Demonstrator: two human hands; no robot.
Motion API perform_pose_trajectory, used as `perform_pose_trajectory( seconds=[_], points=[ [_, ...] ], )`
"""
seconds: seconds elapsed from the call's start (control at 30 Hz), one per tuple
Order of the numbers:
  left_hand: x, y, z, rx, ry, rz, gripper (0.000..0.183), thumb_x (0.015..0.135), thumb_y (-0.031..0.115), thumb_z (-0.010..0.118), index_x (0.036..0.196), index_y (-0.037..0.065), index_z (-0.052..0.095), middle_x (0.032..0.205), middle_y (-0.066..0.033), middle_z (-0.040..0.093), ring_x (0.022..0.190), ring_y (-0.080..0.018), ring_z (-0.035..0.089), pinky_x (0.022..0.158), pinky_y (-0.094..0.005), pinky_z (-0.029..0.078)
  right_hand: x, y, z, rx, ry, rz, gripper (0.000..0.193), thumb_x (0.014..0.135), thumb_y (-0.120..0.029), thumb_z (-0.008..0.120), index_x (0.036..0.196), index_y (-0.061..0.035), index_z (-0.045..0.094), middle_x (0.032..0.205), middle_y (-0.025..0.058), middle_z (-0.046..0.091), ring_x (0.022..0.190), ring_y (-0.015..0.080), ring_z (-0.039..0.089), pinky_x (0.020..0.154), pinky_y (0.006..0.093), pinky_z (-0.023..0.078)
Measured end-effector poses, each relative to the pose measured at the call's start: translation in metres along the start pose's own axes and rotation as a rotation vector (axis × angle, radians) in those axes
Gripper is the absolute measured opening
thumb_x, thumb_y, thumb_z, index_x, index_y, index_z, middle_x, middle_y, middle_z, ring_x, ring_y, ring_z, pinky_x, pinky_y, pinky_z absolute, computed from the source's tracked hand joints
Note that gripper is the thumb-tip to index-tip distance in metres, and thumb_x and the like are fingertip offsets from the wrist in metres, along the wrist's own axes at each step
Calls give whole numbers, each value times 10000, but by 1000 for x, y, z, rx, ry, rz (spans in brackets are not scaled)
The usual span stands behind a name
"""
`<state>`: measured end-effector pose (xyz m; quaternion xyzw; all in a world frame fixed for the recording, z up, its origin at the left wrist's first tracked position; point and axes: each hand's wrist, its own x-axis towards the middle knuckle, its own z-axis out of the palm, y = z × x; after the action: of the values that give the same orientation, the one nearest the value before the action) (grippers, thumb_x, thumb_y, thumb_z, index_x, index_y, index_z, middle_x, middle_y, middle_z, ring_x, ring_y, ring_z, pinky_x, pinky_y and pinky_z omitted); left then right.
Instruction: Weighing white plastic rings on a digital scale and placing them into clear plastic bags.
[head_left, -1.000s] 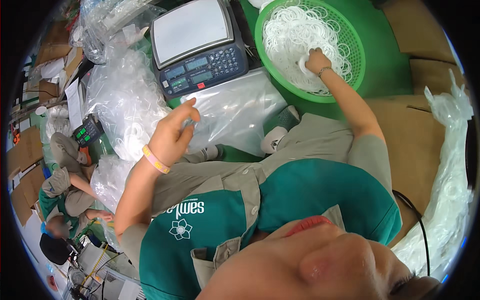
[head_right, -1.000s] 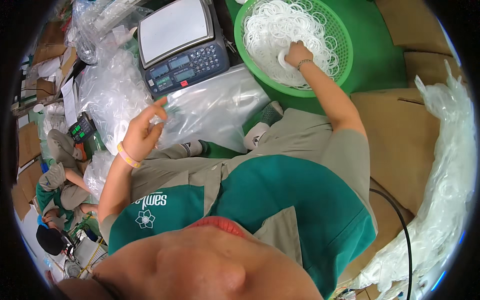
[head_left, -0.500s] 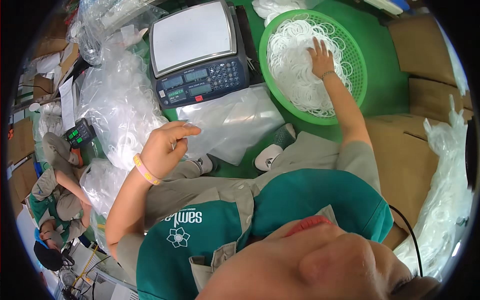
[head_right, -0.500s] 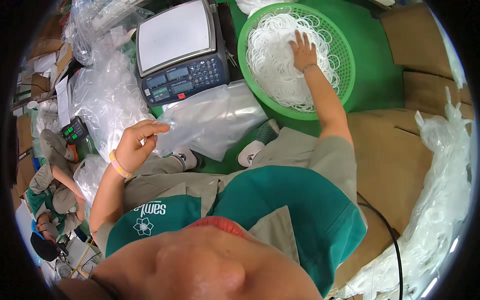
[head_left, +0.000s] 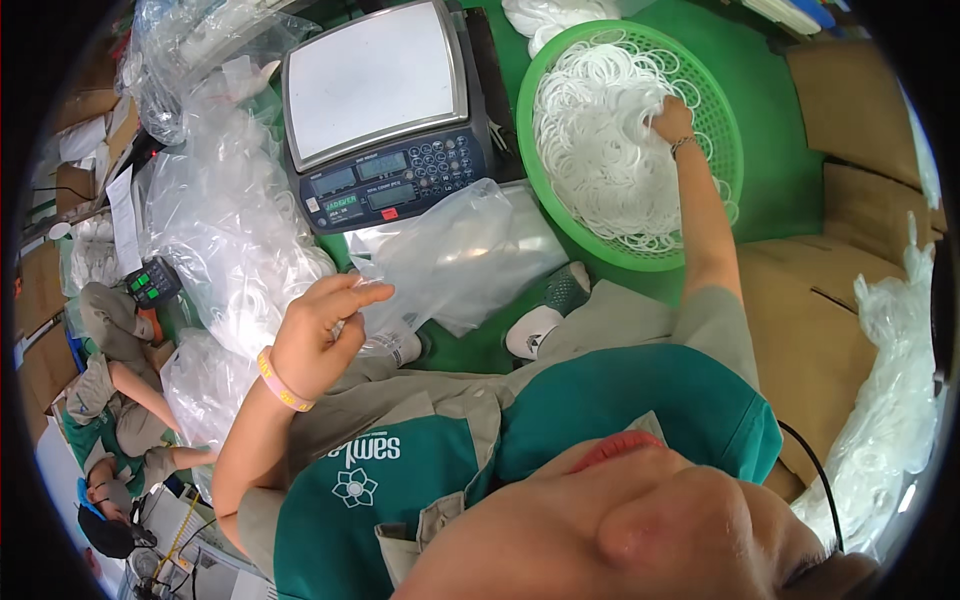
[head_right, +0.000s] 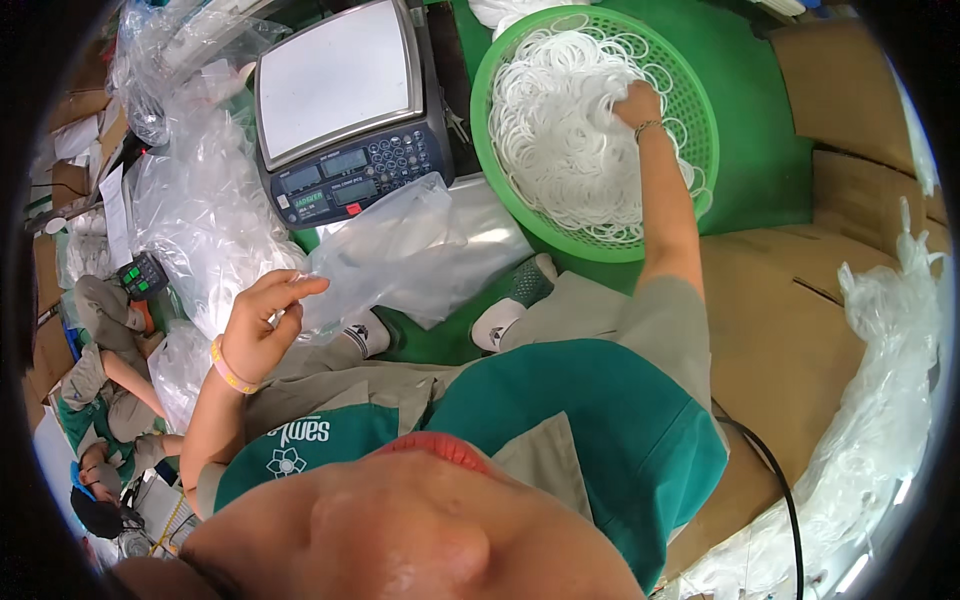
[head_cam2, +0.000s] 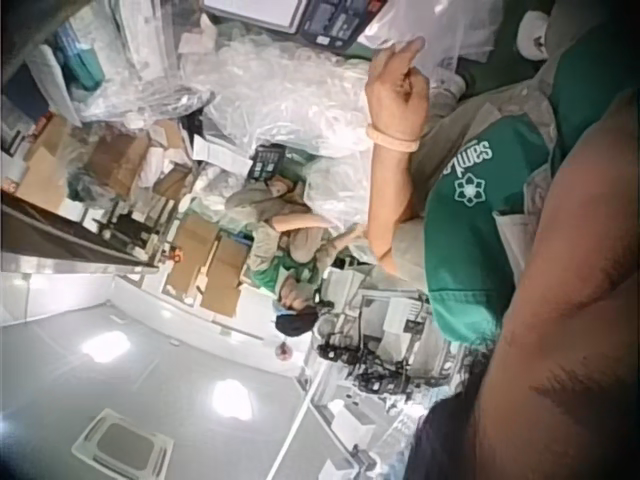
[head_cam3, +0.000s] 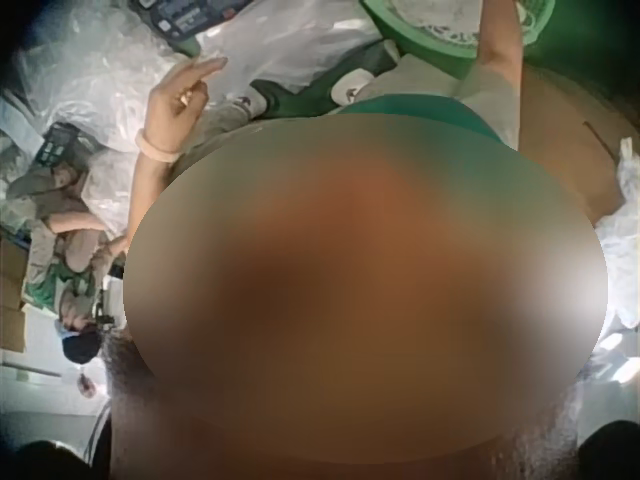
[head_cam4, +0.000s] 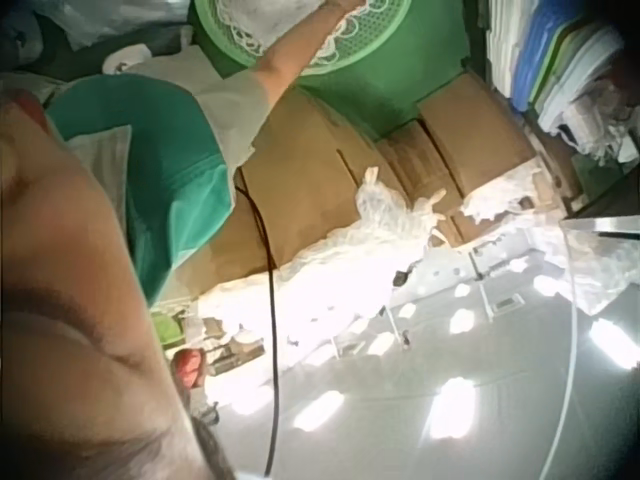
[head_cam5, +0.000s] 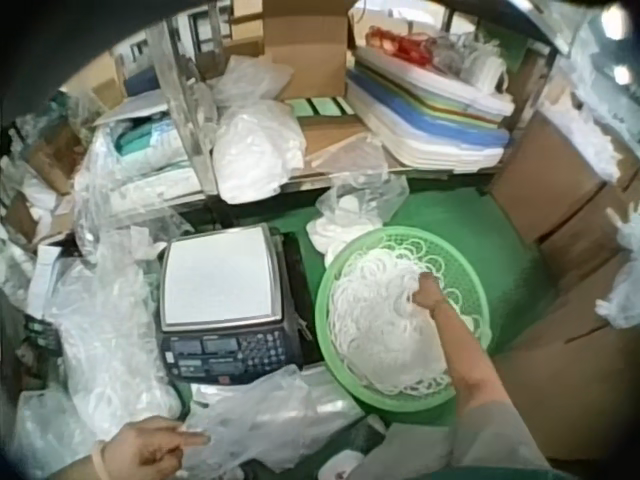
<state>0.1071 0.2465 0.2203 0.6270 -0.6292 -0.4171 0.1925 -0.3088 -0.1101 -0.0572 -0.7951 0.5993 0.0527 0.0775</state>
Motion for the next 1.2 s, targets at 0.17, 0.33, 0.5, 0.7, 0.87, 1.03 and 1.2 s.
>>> perform_pose_trajectory(
  seconds=[0.17,0.33,0.5,0.7,0.87,1.03,1.2],
  points=[
    [7,1,-3,-33,-43,-48,316,657,-89,511,917,47,631,840,-174,559,739,-265,539,668,-287,435,37,24,41,310,-47,260,1011,503,-444,718,1309,-77,230,1310,262,264,1225,343,285,998,422,255],
    [8,2,-1,-124,-157,-112,441,656,-68,468,1059,75,571,1047,-185,519,618,-135,526,569,-240,432,35,6,39,420,-291,95,913,510,-463,698,1176,78,386,1154,250,469,1074,350,465,904,339,368],
    [7,4,0,-92,-226,-234,410,665,-43,491,1052,65,572,1077,-214,517,605,-153,541,587,-246,449,0,-49,4,514,-90,-69,733,526,-392,741,1045,49,472,1019,237,533,949,345,531,811,360,429],
    [10,5,8,-108,-155,-34,345,677,-45,501,995,47,597,991,-175,554,712,-200,566,621,-255,455,-25,-132,20,683,83,-2,729,592,-269,701,1206,-44,377,956,237,572,914,359,550,780,362,449],
    [9,14,6,-101,-270,-140,477,626,-87,403,1049,55,571,1035,-168,540,747,-192,538,586,-235,410,-35,-125,23,558,149,163,620,599,-238,658,1160,-61,462,960,190,589,909,325,561,781,367,450],
    [-8,6,10,-231,-197,-75,526,632,-81,396,1128,46,517,1096,-122,507,792,-146,505,623,-220,391,-35,-86,-9,791,290,36,454,607,-235,690,1007,-57,568,902,154,616,809,265,601,699,316,473],
    [-3,16,14,-300,-149,36,482,667,-58,426,1120,65,536,1097,-68,496,712,-48,422,571,-180,340,-56,-29,-40,1002,386,34,467,619,-151,728,1009,10,527,899,96,616,790,174,582,708,274,459]
  ],
)
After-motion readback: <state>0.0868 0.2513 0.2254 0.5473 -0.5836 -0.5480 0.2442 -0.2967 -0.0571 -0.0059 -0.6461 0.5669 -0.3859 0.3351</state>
